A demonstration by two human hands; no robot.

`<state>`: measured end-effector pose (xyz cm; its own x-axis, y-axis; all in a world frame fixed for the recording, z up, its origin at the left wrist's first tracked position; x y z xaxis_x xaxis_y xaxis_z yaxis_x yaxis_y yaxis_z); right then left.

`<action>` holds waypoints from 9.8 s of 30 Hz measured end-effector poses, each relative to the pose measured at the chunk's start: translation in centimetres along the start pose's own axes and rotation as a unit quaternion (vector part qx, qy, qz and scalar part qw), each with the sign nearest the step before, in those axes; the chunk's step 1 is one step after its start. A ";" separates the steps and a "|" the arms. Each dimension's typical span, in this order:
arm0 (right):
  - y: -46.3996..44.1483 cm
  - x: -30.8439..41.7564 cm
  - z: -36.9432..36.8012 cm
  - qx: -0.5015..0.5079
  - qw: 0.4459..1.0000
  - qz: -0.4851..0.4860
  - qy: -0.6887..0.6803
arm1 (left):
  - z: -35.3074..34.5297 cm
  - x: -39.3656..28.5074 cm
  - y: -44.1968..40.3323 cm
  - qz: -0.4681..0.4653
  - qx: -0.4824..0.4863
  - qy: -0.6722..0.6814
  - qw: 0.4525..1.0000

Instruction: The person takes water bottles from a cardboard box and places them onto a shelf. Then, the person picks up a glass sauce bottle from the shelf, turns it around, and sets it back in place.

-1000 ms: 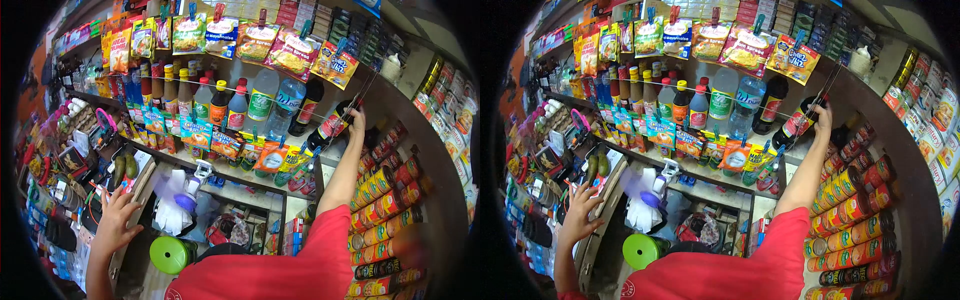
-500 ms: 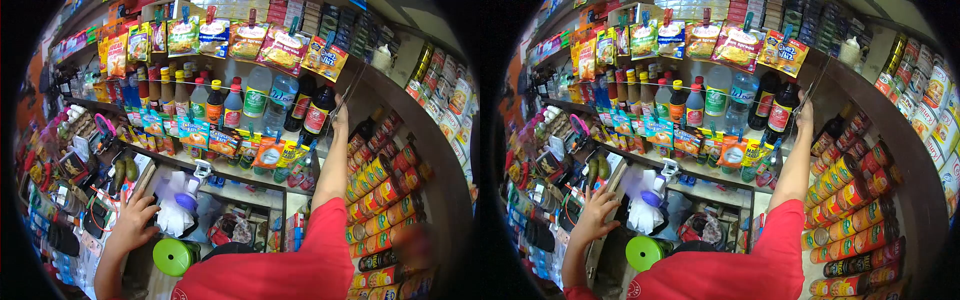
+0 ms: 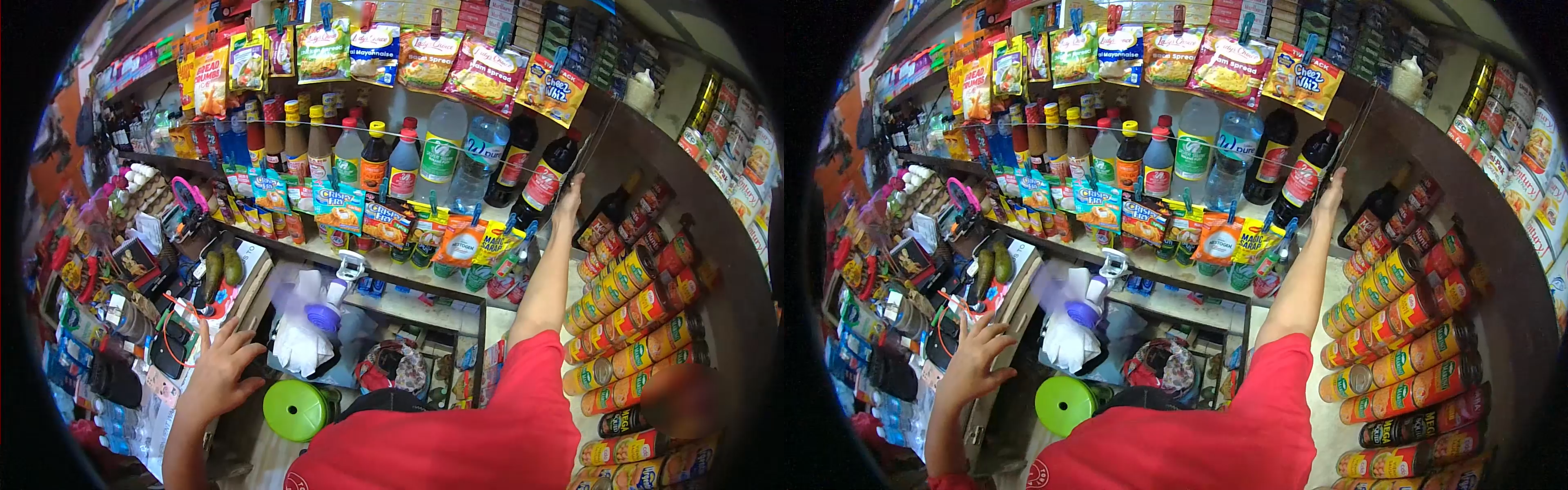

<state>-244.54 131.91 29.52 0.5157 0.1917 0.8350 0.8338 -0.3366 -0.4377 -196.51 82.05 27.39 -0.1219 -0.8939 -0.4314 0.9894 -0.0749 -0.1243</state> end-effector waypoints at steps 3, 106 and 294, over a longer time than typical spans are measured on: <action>-0.3 -1.4 1.0 -0.020 1.000 -0.013 0.005 | 0.0 -0.1 -0.4 -0.016 0.003 -0.011 1.000; 6.7 -1.2 -7.2 0.053 0.811 -0.002 0.582 | -7.5 -21.4 -43.5 -0.360 -0.394 0.025 0.845; 32.2 33.0 -13.0 -0.045 0.647 0.329 0.687 | 4.7 0.0 0.4 -0.192 -0.051 0.372 0.907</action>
<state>-203.25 115.39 47.31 0.0401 -0.9991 0.0133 0.4764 0.0074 -0.8792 -195.74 79.92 31.49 -0.5127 -0.2613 -0.8178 0.8549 -0.2430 -0.4584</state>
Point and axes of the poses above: each hand's wrist, its own y-axis away from the middle knuckle, its own z-axis out of the back of the hand, x = y × z, the point moved 3 cm from there along -y, towards the middle knuckle, and after that the axes turned 13 degrees about y, right-handed, at the moved point
